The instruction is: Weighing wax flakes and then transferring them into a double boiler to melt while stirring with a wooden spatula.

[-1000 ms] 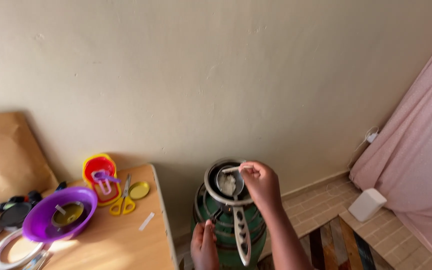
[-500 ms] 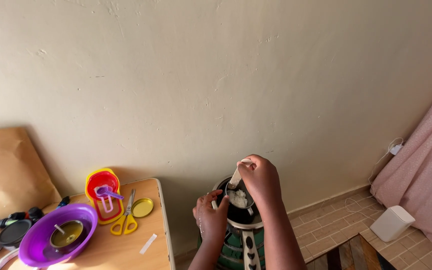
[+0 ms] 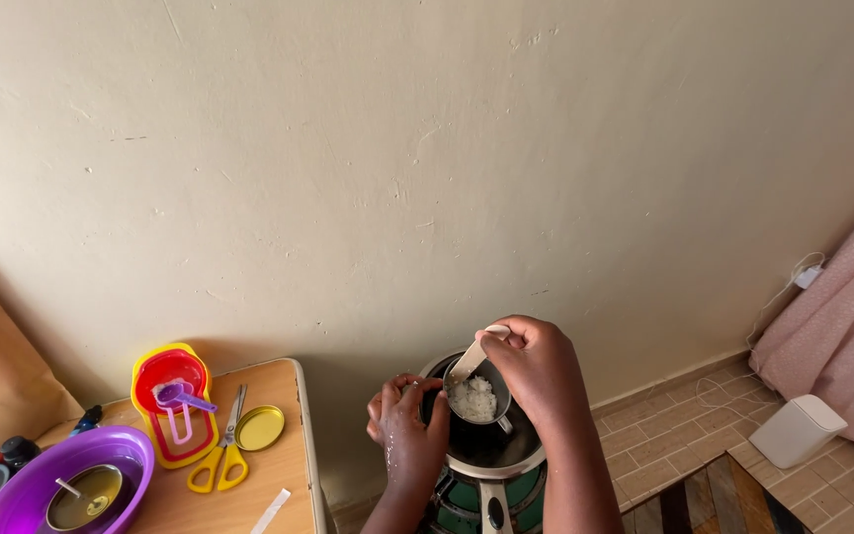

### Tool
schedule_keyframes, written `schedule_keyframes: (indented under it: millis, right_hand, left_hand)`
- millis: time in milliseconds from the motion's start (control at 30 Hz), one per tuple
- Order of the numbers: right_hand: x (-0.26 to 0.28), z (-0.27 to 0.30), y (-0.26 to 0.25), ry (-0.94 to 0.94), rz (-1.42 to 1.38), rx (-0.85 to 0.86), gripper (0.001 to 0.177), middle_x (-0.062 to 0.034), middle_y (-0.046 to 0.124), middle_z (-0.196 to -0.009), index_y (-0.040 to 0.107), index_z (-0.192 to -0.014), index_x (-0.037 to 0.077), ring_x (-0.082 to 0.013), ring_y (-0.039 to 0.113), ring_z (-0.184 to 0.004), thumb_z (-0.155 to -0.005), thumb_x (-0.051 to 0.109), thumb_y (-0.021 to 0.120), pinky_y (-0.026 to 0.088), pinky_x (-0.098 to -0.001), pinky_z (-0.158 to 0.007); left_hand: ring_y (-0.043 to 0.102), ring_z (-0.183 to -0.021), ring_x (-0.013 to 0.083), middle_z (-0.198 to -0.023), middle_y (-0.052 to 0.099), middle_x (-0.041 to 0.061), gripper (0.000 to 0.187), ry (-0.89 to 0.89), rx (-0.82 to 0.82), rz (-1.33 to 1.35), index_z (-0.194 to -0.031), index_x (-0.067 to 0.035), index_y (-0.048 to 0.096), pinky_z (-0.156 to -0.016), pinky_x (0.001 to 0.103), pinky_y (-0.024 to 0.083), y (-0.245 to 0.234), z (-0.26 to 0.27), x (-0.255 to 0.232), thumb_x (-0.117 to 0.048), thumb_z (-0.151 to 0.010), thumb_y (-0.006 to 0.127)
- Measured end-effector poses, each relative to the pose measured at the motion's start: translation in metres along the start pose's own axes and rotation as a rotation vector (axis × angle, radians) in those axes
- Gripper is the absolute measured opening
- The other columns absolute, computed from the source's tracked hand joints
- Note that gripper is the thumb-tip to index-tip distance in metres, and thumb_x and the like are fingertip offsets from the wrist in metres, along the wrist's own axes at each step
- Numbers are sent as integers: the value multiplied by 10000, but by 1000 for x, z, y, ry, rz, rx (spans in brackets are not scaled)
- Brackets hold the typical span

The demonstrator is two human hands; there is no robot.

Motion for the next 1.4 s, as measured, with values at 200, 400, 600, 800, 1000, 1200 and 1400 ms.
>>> schedule_keyframes:
  millis: [200, 400, 600, 800, 1000, 1200, 1400]
  right_hand:
    - [-7, -8, -3, -19, -43, -11, 197, -19, 620, -556, 756, -810, 19, -81, 446, -476, -816, 195, 668, 356, -225, -463]
    - [-14, -5, 5, -36, -25, -7, 184, -20, 647, -587, 752, -853, 45, -80, 577, -553, -845, 199, 652, 437, -225, -516]
    - [-18, -7, 3, -54, -26, -60, 179, -27, 661, -599, 744, -895, 59, -87, 660, -612, -848, 202, 648, 485, -234, -560]
    - [-29, -6, -5, -83, -21, -143, 205, -44, 710, -670, 736, -949, 71, -96, 679, -632, -854, 223, 636, 514, -233, -568]
    - [-34, -7, -11, -133, -38, -193, 219, -60, 710, -677, 728, -944, 50, -107, 688, -640, -857, 228, 637, 519, -237, -558]
    - [-50, -11, -15, -122, -145, -204, 244, -66, 678, -634, 722, -945, 17, -116, 683, -637, -859, 229, 638, 532, -238, -573]
    - [-54, -9, -18, -163, -175, -236, 221, -56, 662, -615, 724, -940, 11, -107, 642, -592, -854, 201, 650, 533, -230, -570]
  left_hand:
    - [409, -1099, 231, -1073, 541, 8, 217, -6, -62, -82, -896, -187, 644, -958, 514, 233, -11, -2, -8, -310, -721, 681]
    - [442, -962, 216, -926, 541, 7, 272, -5, 22, -259, -791, -157, 590, -902, 411, 275, -19, 14, -42, -376, -681, 707]
    - [366, -933, 254, -940, 474, 60, 482, 35, 304, -539, -716, -102, 624, -852, 409, 248, -3, 24, -51, -535, -613, 808]
    - [334, -928, 283, -971, 460, 111, 401, 86, 333, -751, -789, -58, 669, -804, 430, 231, 14, 26, -32, -436, -675, 740]
    - [354, -961, 271, -1019, 469, 89, 311, 51, 313, -742, -755, -85, 677, -834, 423, 254, 9, 19, -22, -390, -711, 721]
    - [352, -985, 270, -1057, 458, 63, 328, 67, 387, -737, -741, -114, 723, -803, 412, 267, 20, 23, -28, -440, -721, 751]
    - [359, -965, 269, -1036, 458, 59, 197, 70, 290, -637, -762, -123, 732, -824, 416, 269, 17, 15, -28, -314, -723, 703]
Point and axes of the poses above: each hand's wrist, its own z-axis away from the middle knuckle, its own y-axis out of the palm, x = y × z, the point moved 9 cm from there along -z, towards the middle knuckle
